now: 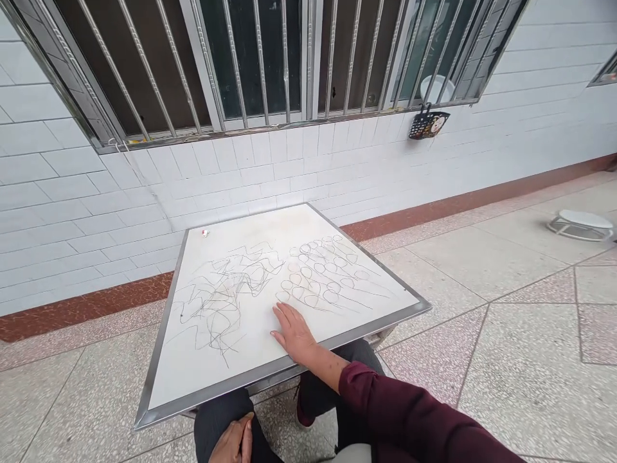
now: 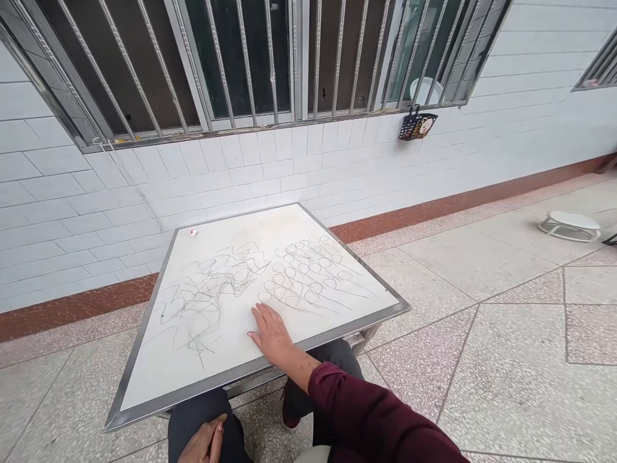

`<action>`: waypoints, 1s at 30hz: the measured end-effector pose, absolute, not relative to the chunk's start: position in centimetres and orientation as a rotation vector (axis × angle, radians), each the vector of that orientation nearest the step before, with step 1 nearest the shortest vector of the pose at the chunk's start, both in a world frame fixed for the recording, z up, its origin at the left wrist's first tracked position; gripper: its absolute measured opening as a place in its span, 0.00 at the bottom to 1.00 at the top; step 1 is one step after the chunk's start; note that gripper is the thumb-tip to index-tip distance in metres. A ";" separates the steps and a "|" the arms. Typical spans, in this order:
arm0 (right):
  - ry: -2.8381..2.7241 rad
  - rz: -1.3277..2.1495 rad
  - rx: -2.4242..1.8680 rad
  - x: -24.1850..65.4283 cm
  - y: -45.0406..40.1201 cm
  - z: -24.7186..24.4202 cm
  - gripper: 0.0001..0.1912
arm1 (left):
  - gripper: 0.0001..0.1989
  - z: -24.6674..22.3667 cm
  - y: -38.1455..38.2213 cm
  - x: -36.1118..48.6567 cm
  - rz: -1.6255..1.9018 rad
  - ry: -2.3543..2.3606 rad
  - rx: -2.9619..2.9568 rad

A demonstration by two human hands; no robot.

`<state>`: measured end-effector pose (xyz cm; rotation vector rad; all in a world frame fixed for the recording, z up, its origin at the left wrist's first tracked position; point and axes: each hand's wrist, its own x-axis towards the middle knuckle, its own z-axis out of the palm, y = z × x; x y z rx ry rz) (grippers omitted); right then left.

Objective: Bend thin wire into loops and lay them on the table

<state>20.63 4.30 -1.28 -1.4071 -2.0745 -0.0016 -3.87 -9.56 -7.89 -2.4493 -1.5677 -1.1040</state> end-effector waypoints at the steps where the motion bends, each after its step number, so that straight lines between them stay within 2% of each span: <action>1: -2.106 0.002 -1.346 20.4 3.3 -1.4 0.28 | 0.14 -7.6 -9.7 -3.8 -1.081 -1.561 -2.464; 7: -2.285 0.097 -1.104 18.5 -1.3 -1.5 0.30 | 0.14 -6.1 -10.3 -3.1 -1.070 -1.610 -2.490; 15: -2.142 0.523 -1.171 15.2 0.7 -0.4 0.10 | 0.13 -6.4 -11.0 -2.4 -1.023 -1.767 -2.462; 19: -2.114 0.601 -1.191 12.1 3.0 0.1 0.04 | 0.12 -6.4 -11.2 -2.2 -1.023 -1.793 -2.437; 30: -2.116 0.565 -1.279 10.3 3.7 -0.7 0.03 | 0.12 -6.4 -11.4 -2.3 -1.064 -1.807 -2.422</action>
